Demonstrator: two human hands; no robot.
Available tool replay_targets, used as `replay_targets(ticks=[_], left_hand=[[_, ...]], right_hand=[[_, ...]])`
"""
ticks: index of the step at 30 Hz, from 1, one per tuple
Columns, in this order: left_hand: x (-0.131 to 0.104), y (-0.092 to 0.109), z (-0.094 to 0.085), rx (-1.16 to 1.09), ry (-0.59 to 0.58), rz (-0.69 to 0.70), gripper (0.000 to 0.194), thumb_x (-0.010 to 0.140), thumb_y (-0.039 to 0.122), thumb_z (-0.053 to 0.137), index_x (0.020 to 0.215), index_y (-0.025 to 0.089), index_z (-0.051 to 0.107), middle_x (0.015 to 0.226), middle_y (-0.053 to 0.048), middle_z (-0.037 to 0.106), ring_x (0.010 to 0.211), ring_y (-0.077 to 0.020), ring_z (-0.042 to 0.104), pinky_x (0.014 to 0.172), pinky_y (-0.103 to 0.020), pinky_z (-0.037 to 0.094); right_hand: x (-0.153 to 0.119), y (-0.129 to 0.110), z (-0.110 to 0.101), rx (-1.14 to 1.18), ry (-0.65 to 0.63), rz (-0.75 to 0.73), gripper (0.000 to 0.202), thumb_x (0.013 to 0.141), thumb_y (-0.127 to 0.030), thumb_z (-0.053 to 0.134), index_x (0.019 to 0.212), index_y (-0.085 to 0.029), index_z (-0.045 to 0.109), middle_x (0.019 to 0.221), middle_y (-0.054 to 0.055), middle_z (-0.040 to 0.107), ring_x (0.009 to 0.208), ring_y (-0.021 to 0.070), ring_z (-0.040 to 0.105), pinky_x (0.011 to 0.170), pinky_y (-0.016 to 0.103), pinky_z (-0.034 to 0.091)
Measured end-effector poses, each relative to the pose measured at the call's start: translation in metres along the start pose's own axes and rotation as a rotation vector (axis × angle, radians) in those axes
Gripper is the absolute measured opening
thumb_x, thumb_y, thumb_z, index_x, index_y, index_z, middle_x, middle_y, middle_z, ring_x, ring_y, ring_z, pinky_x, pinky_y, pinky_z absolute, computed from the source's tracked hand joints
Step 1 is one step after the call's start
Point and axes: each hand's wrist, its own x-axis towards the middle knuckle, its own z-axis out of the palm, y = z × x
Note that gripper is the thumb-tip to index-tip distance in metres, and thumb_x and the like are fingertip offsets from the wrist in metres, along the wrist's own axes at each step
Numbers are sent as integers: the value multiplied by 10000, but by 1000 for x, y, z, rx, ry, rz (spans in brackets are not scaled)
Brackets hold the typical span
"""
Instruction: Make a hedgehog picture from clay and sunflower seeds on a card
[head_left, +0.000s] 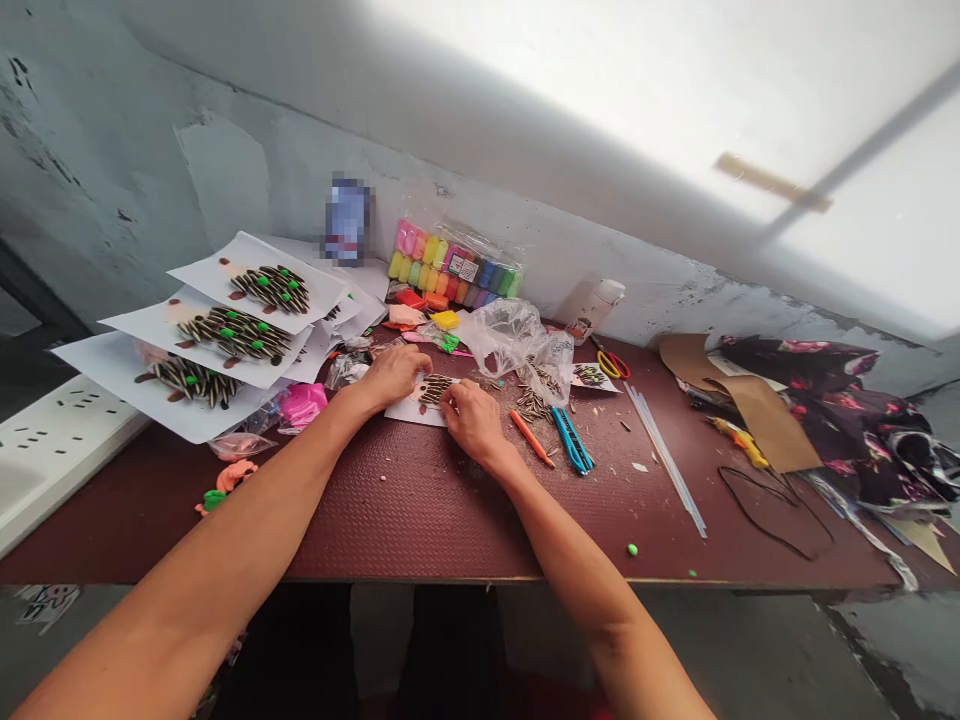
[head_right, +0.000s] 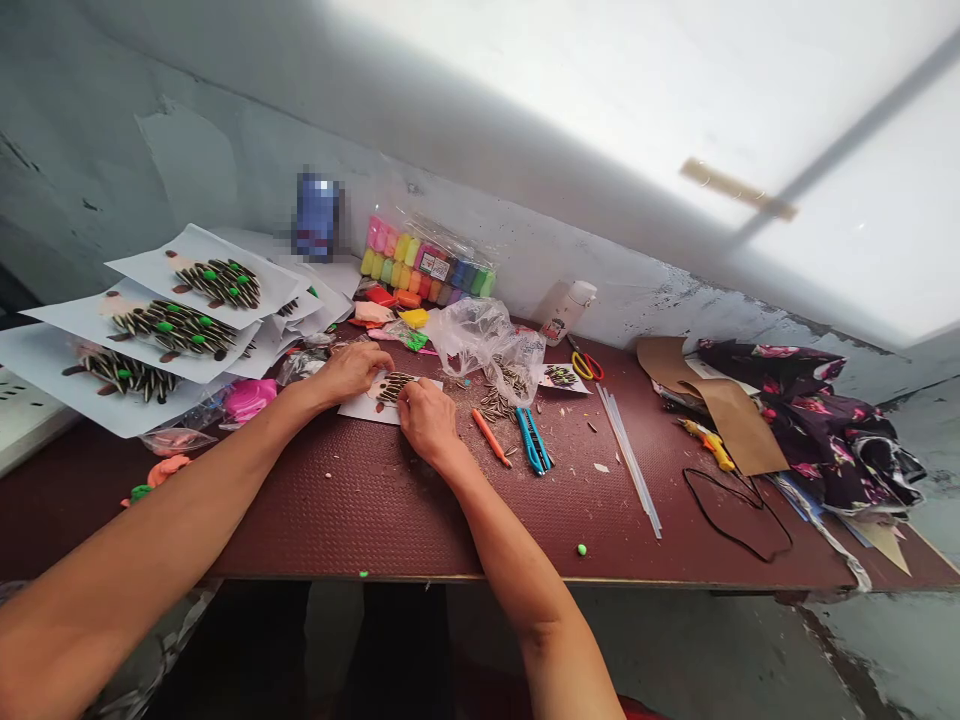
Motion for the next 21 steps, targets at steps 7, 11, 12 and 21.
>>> replay_targets(ticks=[7,11,12,21], left_hand=[[0,0,0,-5,-1,0,351,818,95,522,995,209,802,938,-84,737,944,-243,673,854,-319,519],[0,0,-1,-16,-15,-5,357,817,87,514,989,202,805,945,-92,740,950,-250,676,863,-331,521],[0,0,-1,-16,-17,-7,355,817,87,514,986,200,805,947,-93,742,951,-251,676,866,-332,522],[0,-1,0,-9,-11,-11,353,822,108,518,1003,207,804,961,-94,751,951,-246,682,867,-328,531]], right_hand=[[1,-3,-7,56,-2,57,139,940,-213,609,965,-225,746,974,33,698,874,171,628,733,252,407],[4,8,-19,60,67,86,172,949,-200,592,991,-209,759,987,39,726,902,163,654,782,245,426],[4,13,-24,35,75,112,182,950,-196,585,987,-203,763,993,46,734,912,166,659,792,246,428],[0,72,-63,-202,-71,445,244,893,-177,574,961,-221,805,1034,80,789,980,222,699,756,268,438]])
